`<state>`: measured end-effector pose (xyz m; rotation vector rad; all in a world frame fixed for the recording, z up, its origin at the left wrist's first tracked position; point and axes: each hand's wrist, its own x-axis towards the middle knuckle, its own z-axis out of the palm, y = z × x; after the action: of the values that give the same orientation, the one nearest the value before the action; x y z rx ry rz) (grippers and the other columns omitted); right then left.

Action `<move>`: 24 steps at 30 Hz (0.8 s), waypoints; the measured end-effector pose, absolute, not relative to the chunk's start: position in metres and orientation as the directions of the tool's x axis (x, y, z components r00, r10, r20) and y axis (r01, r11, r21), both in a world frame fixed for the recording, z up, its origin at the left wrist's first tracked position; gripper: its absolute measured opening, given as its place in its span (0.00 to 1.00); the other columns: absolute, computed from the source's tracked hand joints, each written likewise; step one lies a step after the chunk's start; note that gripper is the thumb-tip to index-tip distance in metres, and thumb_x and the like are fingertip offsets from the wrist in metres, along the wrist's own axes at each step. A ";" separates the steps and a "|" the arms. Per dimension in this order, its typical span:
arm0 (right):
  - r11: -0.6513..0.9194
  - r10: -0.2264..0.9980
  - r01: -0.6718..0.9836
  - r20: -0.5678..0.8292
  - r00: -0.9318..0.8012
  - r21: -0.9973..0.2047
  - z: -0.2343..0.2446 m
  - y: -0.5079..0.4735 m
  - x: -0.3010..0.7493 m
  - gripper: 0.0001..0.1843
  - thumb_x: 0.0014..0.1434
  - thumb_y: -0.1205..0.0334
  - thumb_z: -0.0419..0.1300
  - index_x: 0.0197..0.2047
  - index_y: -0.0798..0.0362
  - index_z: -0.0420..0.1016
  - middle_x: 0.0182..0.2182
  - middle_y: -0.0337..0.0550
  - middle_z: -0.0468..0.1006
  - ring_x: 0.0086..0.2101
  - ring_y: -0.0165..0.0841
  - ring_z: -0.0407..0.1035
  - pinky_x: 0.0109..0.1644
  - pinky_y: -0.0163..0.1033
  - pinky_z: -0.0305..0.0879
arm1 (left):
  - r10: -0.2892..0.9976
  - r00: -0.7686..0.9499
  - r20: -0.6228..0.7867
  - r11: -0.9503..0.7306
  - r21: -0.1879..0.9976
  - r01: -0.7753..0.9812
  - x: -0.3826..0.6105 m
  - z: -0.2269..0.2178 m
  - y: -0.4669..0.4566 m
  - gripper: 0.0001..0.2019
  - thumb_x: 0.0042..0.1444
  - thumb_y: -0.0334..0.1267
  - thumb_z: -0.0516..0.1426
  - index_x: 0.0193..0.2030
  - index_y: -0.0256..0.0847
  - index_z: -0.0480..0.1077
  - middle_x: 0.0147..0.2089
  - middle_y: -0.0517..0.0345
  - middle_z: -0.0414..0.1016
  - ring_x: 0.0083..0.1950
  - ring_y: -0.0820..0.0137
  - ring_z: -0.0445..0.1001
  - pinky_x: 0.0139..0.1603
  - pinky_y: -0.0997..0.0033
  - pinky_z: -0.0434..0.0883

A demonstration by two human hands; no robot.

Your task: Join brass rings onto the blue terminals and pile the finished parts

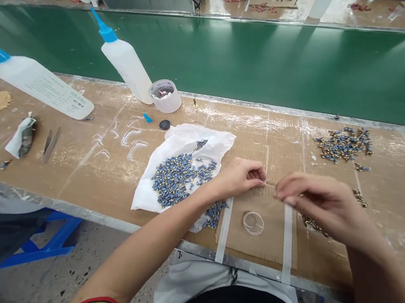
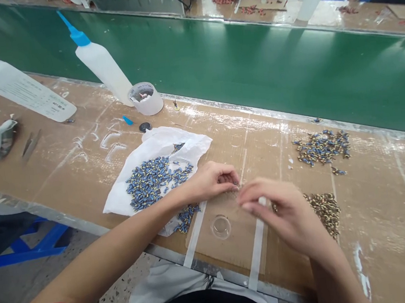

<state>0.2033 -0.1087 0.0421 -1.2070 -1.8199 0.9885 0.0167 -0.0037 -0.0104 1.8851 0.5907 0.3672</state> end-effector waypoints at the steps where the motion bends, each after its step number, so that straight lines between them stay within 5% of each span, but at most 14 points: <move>1: 0.268 0.906 0.369 0.102 -0.410 -0.890 0.046 -0.109 0.201 0.06 0.64 0.67 0.60 0.39 0.47 0.77 0.38 0.40 0.78 0.38 0.31 0.74 0.42 0.37 0.69 | 0.557 0.830 -0.024 -0.296 0.928 0.225 0.016 -0.010 -0.003 0.02 0.55 0.30 0.61 0.36 0.35 0.74 0.32 0.58 0.76 0.33 0.74 0.73 0.36 0.76 0.66; 7: 0.211 0.785 0.398 -0.088 -0.614 -0.893 0.049 -0.110 0.184 0.09 0.66 0.65 0.57 0.42 0.48 0.79 0.42 0.41 0.75 0.42 0.29 0.71 0.46 0.36 0.67 | 0.584 0.807 -0.083 -0.262 0.922 0.285 0.014 -0.004 -0.001 0.02 0.55 0.31 0.60 0.35 0.35 0.74 0.31 0.59 0.77 0.33 0.73 0.73 0.36 0.76 0.67; 18: 0.247 0.805 0.466 -0.087 -0.586 -0.850 0.041 -0.109 0.179 0.10 0.66 0.65 0.58 0.44 0.47 0.81 0.40 0.41 0.73 0.41 0.30 0.68 0.45 0.36 0.66 | 0.624 0.776 -0.087 -0.235 0.927 0.293 0.013 0.000 0.000 0.03 0.55 0.32 0.59 0.35 0.35 0.74 0.29 0.60 0.76 0.31 0.75 0.72 0.35 0.76 0.67; 24: 0.195 0.887 0.510 -0.072 -0.456 -0.838 0.051 -0.109 0.206 0.16 0.65 0.62 0.58 0.55 0.46 0.73 0.46 0.42 0.77 0.44 0.32 0.71 0.48 0.39 0.68 | 0.644 0.761 -0.071 -0.233 0.930 0.284 0.007 -0.004 0.006 0.05 0.55 0.35 0.60 0.35 0.35 0.74 0.30 0.58 0.76 0.32 0.73 0.71 0.35 0.75 0.67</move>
<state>0.2058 -0.1094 0.0514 -1.3038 -2.0450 1.1720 0.0074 0.0060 -0.0035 1.8239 0.7192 0.3962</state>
